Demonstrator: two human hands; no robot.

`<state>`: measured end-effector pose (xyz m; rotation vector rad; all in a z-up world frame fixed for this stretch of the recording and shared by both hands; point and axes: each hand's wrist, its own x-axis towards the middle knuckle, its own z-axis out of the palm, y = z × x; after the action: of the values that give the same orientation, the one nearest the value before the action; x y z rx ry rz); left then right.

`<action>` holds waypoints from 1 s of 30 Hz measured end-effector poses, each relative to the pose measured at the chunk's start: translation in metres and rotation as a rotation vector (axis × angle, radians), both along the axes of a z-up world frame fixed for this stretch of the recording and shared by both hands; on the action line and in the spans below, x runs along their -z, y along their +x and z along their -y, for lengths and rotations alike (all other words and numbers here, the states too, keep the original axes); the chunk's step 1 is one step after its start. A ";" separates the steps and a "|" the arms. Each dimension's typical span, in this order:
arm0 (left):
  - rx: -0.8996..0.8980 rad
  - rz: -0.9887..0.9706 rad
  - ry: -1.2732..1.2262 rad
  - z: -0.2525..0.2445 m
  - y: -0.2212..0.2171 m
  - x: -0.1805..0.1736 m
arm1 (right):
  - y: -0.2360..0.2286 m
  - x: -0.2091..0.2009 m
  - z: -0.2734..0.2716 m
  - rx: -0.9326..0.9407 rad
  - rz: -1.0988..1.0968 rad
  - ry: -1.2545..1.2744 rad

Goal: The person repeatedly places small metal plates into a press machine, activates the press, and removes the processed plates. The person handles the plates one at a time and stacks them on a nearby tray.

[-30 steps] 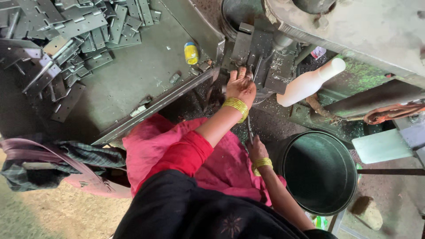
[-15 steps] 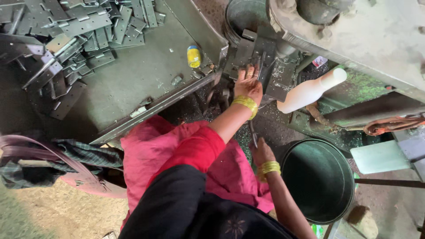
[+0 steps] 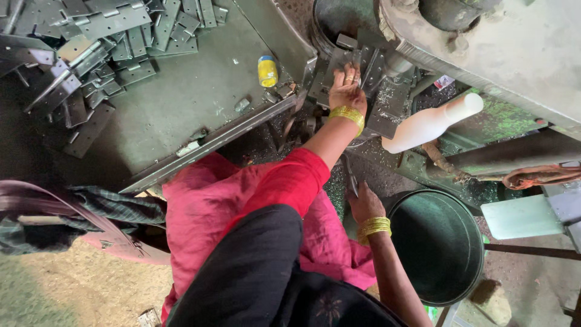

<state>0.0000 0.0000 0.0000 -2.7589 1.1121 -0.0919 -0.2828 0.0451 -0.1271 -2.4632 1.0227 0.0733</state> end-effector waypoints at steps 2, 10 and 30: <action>-0.048 0.090 0.053 0.027 0.005 0.011 | -0.005 0.020 -0.006 0.055 0.024 0.091; 0.085 -0.153 -0.371 -0.010 -0.001 -0.028 | -0.007 0.083 -0.002 0.408 0.353 0.581; -1.014 -0.002 -0.411 -0.546 0.278 0.058 | 0.027 -0.182 -0.048 0.082 0.108 -0.525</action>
<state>0.2784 0.5455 -0.0583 -3.2969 -0.4462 -0.1961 -0.2560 0.0929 0.0548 -2.8393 1.2130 -0.3985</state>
